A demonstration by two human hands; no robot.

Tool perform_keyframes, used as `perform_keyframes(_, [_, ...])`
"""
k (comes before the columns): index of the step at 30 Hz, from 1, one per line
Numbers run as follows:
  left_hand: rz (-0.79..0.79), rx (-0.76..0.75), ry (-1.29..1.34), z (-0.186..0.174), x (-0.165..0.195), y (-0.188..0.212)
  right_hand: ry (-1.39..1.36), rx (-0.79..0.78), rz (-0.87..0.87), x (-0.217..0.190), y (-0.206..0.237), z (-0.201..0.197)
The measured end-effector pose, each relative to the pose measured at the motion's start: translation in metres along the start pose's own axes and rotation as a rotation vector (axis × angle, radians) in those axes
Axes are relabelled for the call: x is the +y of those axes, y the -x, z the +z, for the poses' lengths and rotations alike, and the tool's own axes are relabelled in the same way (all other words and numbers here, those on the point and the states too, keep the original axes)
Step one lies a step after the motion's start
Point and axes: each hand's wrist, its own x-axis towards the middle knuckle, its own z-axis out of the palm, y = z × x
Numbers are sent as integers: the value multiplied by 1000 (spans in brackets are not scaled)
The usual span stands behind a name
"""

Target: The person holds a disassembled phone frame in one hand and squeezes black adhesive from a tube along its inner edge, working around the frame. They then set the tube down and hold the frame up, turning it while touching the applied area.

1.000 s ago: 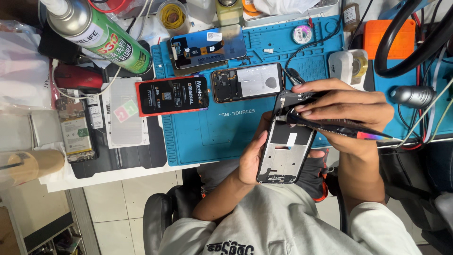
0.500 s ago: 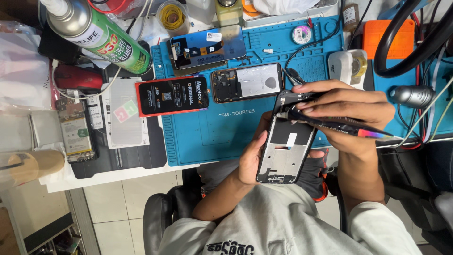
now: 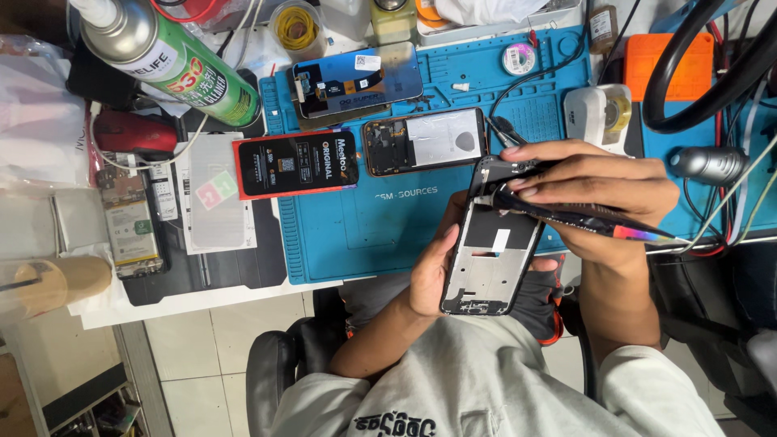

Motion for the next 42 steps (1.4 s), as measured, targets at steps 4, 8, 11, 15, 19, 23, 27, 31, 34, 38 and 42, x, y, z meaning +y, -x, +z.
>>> perform_keyframes(4, [1,86,24,0,-2,-2,65,6,25,-1,-1,1])
perform_keyframes(8, [7,56,26,1,-2,-1,-13,11,3,1,2,1])
perform_keyframes(11, [0,73,40,1,-2,-2,36,17,12,4,5,0])
perform_keyframes(15, [-2,54,30,1,-1,-1,42,23,-6,6,7,-1])
perform_keyframes(19, [-5,14,38,0,-1,-1,38,50,18,6,9,0])
perform_keyframes(23, [11,21,37,0,-1,-2,55,34,6,7,9,-1])
perform_keyframes(27, [10,51,33,0,-1,0,17,49,16,7,9,0])
perform_keyframes(31, [9,44,49,0,-1,-1,37,7,5,5,6,0])
perform_keyframes(34, [-5,24,35,-1,0,0,-1,8,0,3,4,0])
perform_keyframes(38, [-3,63,50,-2,-1,0,55,78,22,3,5,5])
perform_keyframes(42, [0,19,28,-2,-1,1,56,57,-3,4,6,4])
